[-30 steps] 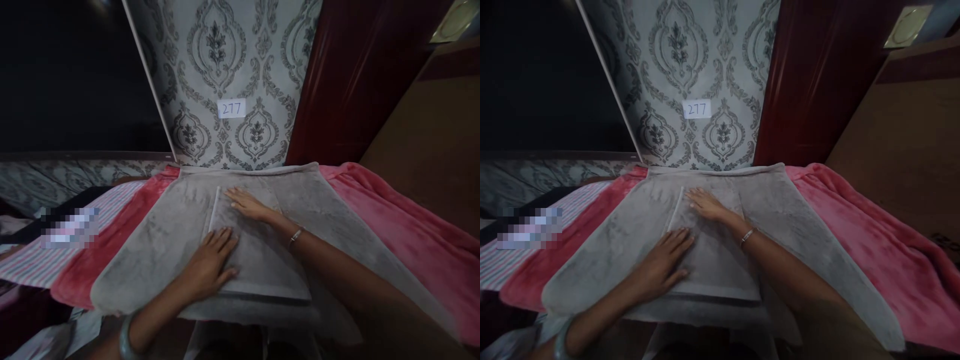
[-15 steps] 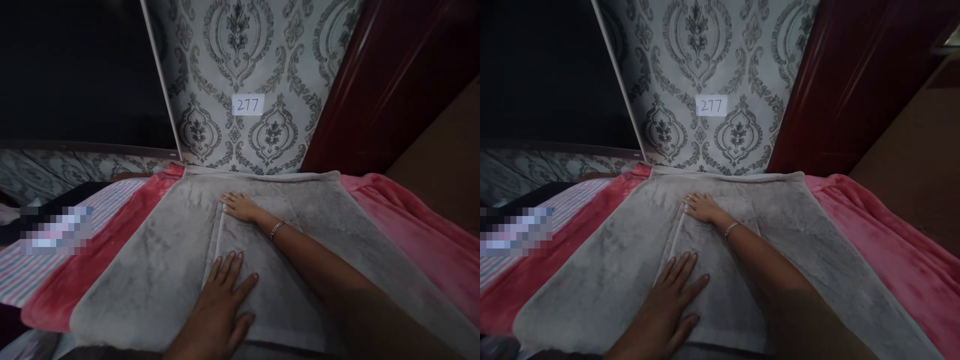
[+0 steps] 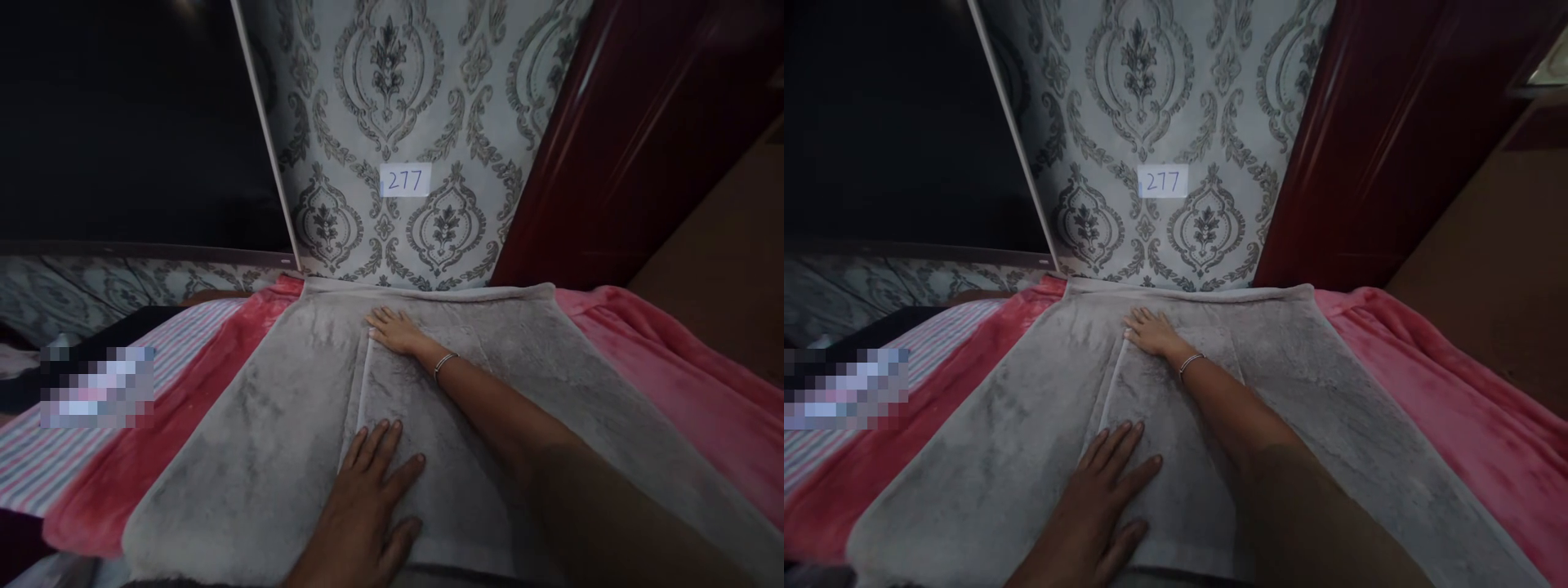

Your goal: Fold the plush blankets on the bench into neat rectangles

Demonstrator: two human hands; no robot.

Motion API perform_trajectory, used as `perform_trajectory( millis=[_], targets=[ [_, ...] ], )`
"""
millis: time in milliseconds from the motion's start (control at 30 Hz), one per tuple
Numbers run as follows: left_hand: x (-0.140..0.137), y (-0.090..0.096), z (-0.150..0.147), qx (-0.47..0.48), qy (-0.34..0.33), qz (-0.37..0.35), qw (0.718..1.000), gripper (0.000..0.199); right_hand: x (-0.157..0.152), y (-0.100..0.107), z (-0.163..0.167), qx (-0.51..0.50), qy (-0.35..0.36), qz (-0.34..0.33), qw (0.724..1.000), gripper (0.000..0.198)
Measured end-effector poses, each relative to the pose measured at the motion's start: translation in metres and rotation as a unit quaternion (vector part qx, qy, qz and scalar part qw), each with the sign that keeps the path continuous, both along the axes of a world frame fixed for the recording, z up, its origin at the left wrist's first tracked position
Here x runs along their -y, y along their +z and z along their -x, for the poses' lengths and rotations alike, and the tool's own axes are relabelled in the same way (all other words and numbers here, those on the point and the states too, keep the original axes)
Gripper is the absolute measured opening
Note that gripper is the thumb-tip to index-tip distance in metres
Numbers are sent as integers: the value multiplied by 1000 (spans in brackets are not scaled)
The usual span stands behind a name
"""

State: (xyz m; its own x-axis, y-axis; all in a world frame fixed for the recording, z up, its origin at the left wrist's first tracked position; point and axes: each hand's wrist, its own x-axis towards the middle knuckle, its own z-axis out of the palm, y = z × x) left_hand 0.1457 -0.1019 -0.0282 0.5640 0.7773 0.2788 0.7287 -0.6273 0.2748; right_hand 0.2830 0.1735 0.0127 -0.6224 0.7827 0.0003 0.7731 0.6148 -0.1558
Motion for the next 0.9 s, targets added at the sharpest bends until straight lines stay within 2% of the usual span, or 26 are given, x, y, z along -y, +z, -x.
perform_trajectory(
  millis=[67, 167, 367, 433, 500, 567, 667, 733, 800, 867, 900],
  targets=[
    [1, 2, 1, 7, 10, 0, 1000, 67, 12, 5, 1, 15, 8, -6, 1000, 62],
    [1, 1, 1, 25, 26, -4, 999, 62, 43, 5, 1, 16, 62, -8, 998, 65],
    [5, -5, 2, 130, 37, -55, 989, 47, 132, -5, -10, -37, 177, 33, 983, 61],
    [8, 2, 6, 193, 51, -105, 974, 38, 165, -6, -14, -67, 205, 48, 975, 57],
    [9, 17, 10, 243, 63, -144, 957, 29, 197, -6, -17, -102, 228, 67, 966, 56],
    [1, 37, 12, 262, 64, -145, 952, 26, 227, -7, -19, -124, 251, 84, 956, 59],
    [-36, 63, 7, 249, 52, -79, 964, 33, 262, -6, -20, -132, 285, 115, 943, 66],
    [-74, 71, 0, 222, 36, -16, 974, 42, 276, -3, -23, -151, 311, 150, 926, 66],
    [-116, 74, -9, 181, 19, 44, 982, 51, 277, 5, -33, -189, 330, 206, 902, 61],
    [-154, 75, -16, 151, 0, 80, 985, 57, 262, 17, -48, -255, 285, 234, 894, 51],
    [-170, 76, -20, 141, -10, 89, 986, 59, 249, 24, -58, -288, 229, 214, 905, 47]
  ],
)
